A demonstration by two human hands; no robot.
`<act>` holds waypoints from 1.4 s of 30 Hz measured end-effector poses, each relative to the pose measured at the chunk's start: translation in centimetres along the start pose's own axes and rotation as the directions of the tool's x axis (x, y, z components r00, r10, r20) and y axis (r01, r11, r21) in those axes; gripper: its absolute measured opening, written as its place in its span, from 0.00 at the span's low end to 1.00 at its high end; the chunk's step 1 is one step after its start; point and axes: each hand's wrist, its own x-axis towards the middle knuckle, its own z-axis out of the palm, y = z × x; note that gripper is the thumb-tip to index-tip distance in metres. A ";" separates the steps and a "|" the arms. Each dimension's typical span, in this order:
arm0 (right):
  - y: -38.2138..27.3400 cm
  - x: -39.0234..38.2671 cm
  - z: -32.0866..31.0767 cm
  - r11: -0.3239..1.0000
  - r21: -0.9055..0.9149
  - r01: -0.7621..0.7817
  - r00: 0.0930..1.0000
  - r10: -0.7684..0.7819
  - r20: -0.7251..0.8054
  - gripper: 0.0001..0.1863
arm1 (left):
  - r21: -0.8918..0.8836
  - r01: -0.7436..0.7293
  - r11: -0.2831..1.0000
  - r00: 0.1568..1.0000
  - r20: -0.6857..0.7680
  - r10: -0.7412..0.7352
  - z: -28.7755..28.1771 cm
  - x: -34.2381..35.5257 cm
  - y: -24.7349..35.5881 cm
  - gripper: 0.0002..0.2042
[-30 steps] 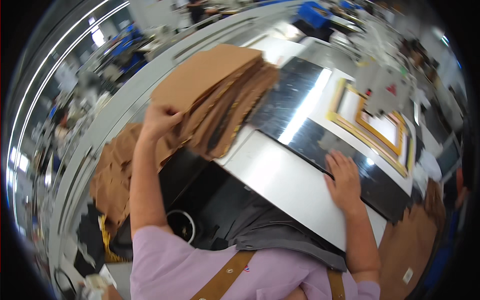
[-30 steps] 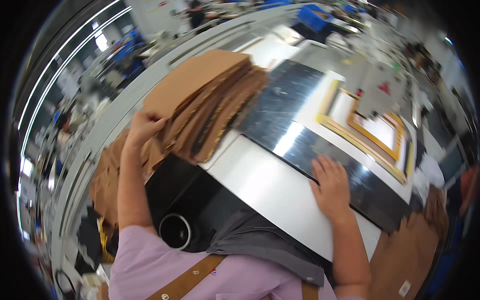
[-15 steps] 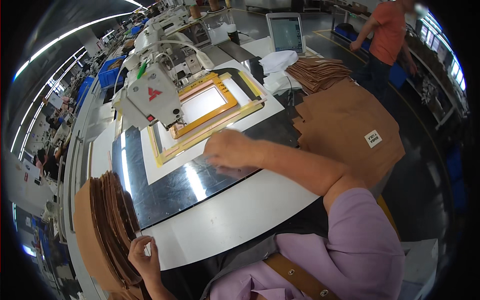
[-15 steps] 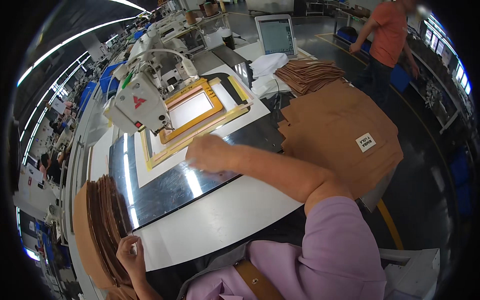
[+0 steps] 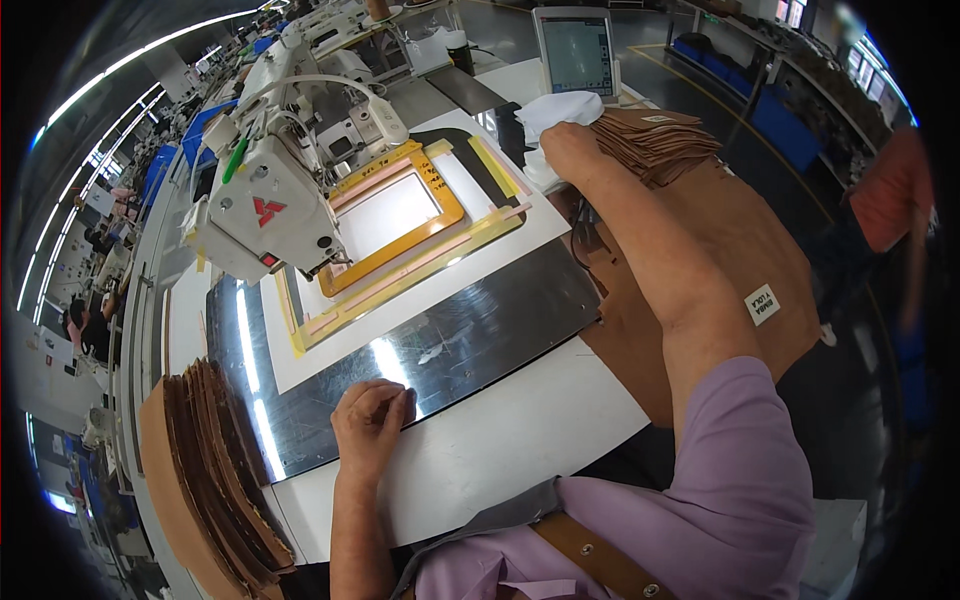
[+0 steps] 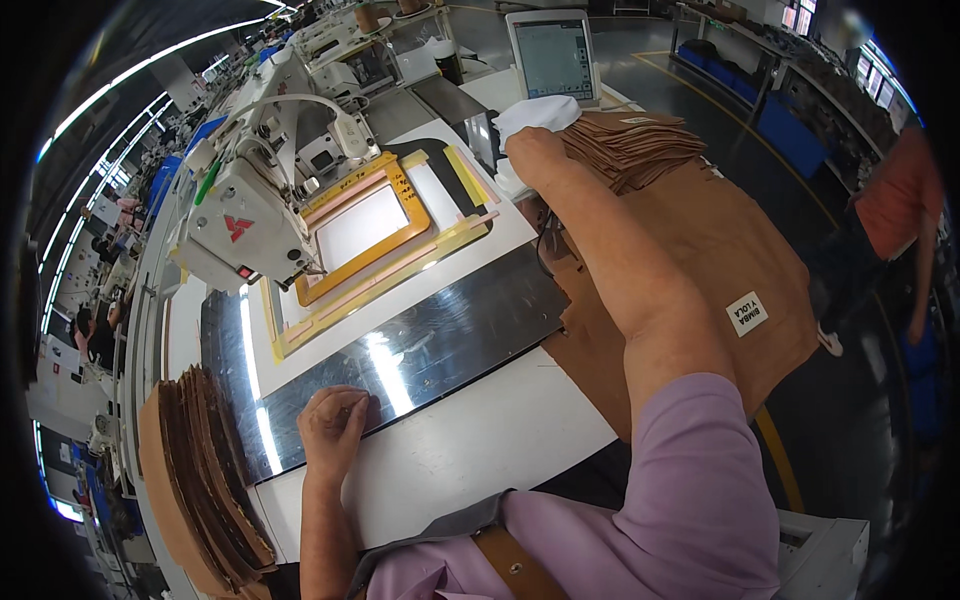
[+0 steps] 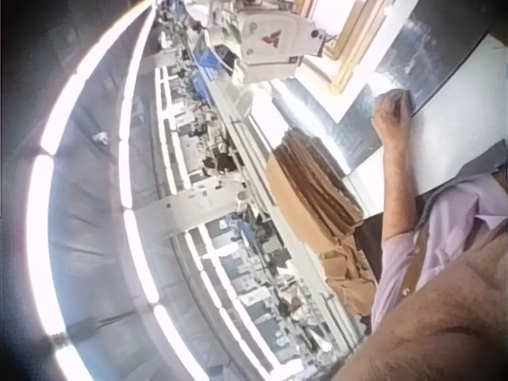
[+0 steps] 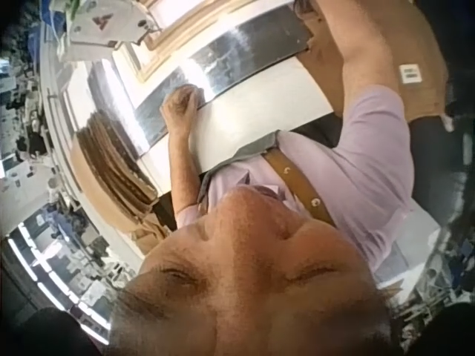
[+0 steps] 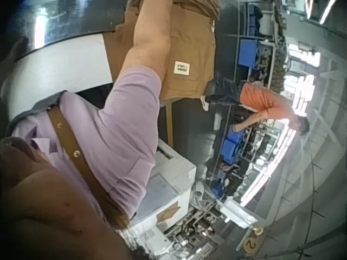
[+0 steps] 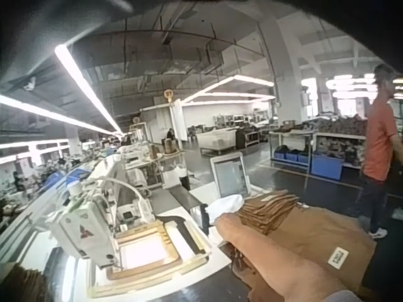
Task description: Sewing leather patches onto fabric components using an industrial sewing machine.
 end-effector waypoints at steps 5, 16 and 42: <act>1.4 0.3 0.8 0.995 -0.028 0.100 0.991 -0.102 -0.090 0.09 | 0.101 -0.104 0.989 0.976 -0.183 0.121 1.5 -0.3 -0.5 0.04; 1.1 -1.6 1.4 0.810 0.533 0.244 0.913 -0.007 -0.407 0.07 | 0.164 -0.206 0.965 0.935 -0.258 0.243 1.2 -1.1 -2.4 0.05; -22.3 -15.8 -1.3 0.436 0.793 0.426 0.848 -0.498 -0.182 0.18 | -0.618 0.015 0.786 0.892 -0.347 -0.290 2.9 2.6 -2.4 0.11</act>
